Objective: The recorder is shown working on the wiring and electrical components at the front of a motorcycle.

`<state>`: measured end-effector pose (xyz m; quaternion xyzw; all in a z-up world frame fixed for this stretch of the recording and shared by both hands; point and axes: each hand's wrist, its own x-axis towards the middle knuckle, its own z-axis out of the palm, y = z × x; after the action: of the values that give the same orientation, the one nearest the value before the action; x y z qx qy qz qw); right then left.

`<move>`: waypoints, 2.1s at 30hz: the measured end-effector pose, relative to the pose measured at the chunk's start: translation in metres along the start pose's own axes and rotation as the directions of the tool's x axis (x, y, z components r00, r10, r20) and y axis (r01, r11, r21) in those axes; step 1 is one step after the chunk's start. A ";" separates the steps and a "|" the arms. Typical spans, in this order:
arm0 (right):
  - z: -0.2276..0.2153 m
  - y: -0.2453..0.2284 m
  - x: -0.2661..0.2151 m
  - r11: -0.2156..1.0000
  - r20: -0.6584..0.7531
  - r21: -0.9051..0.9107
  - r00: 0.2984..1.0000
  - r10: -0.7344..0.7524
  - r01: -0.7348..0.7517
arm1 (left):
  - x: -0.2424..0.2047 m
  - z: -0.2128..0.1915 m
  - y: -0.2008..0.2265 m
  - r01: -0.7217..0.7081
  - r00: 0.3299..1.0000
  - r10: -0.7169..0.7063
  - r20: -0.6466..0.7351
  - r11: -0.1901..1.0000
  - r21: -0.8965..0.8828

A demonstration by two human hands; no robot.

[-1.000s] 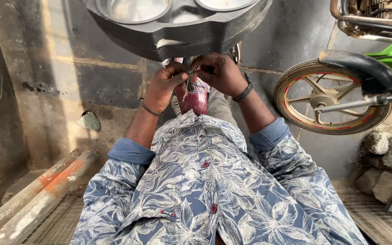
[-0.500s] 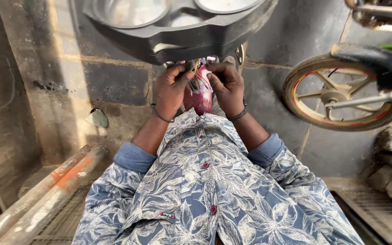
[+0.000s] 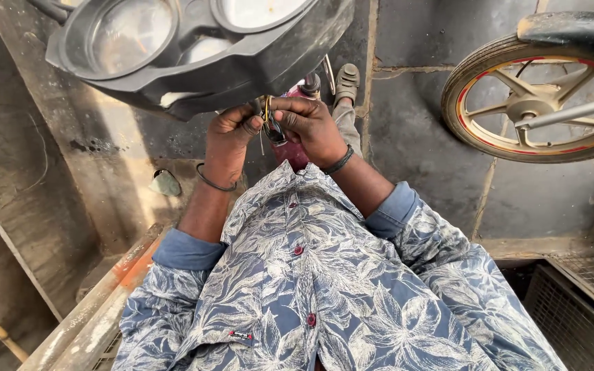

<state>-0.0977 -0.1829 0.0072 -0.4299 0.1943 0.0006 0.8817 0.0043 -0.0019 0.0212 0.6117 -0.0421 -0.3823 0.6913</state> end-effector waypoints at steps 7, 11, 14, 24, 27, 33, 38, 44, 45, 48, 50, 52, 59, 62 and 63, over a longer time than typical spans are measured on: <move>0.008 -0.004 0.014 1.000 0.015 -0.002 1.000 -0.011 0.011 | -0.015 0.021 0.023 -0.141 0.986 0.157 -0.054 0.962 0.232; 0.010 -0.014 0.018 0.997 0.011 0.007 0.997 0.076 -0.076 | -0.023 0.038 0.050 -0.240 0.934 0.347 -0.082 0.782 0.576; 0.015 -0.025 0.021 0.982 0.048 0.072 0.985 0.169 -0.172 | -0.023 0.042 0.058 -0.247 0.911 0.405 -0.077 0.685 0.686; 0.033 -0.037 0.027 0.928 0.141 0.245 0.957 0.252 -0.281 | -0.014 0.042 0.092 -0.286 0.880 0.473 0.029 0.481 0.829; 0.039 -0.030 0.028 0.937 0.052 0.208 0.959 0.278 -0.283 | -0.009 0.030 0.083 -0.384 0.850 0.521 0.081 0.507 0.772; 0.033 -0.016 0.032 0.956 0.016 0.187 0.974 0.228 -0.226 | -0.005 0.017 0.075 -0.309 0.920 0.388 0.059 0.623 0.719; 0.022 -0.015 0.013 0.882 0.132 0.412 0.972 0.192 -0.230 | -0.008 0.008 0.067 -0.158 0.982 0.190 0.011 0.781 0.605; 0.004 0.001 0.016 0.874 0.130 0.421 0.969 0.208 -0.244 | -0.021 0.025 0.088 -0.192 0.980 0.187 0.072 0.775 0.603; 0.003 0.002 0.020 0.877 0.131 0.398 0.962 0.238 -0.271 | -0.023 0.027 0.090 -0.148 0.987 0.152 0.047 0.763 0.629; 0.008 -0.004 0.025 0.930 0.179 0.315 0.974 0.137 -0.189 | -0.019 0.025 0.077 -0.134 0.987 0.159 0.016 0.769 0.625; 0.009 0.001 0.023 0.955 0.121 0.250 0.984 0.130 -0.157 | -0.019 0.027 0.073 -0.129 0.986 0.164 -0.001 0.780 0.613; 0.012 0.007 0.022 0.975 0.066 0.179 0.990 0.126 -0.136 | -0.019 0.026 0.067 -0.120 0.985 0.168 -0.025 0.793 0.597; 0.010 0.014 0.026 0.920 0.107 0.368 0.989 0.107 -0.139 | -0.013 0.010 0.055 -0.152 0.988 0.137 0.068 0.818 0.555; 0.002 0.021 0.031 0.958 0.072 0.215 0.981 0.179 -0.191 | -0.019 0.022 0.068 -0.253 0.956 0.272 0.108 0.583 0.772; 0.003 0.019 0.033 0.948 0.090 0.201 0.969 0.231 -0.245 | -0.021 0.027 0.073 -0.304 0.916 0.375 0.143 0.416 0.857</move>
<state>-0.0696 -0.1738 -0.0171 -0.3071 0.2147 0.1004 0.9217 0.0097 -0.0145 0.1008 0.8657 -0.3262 -0.1393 0.3532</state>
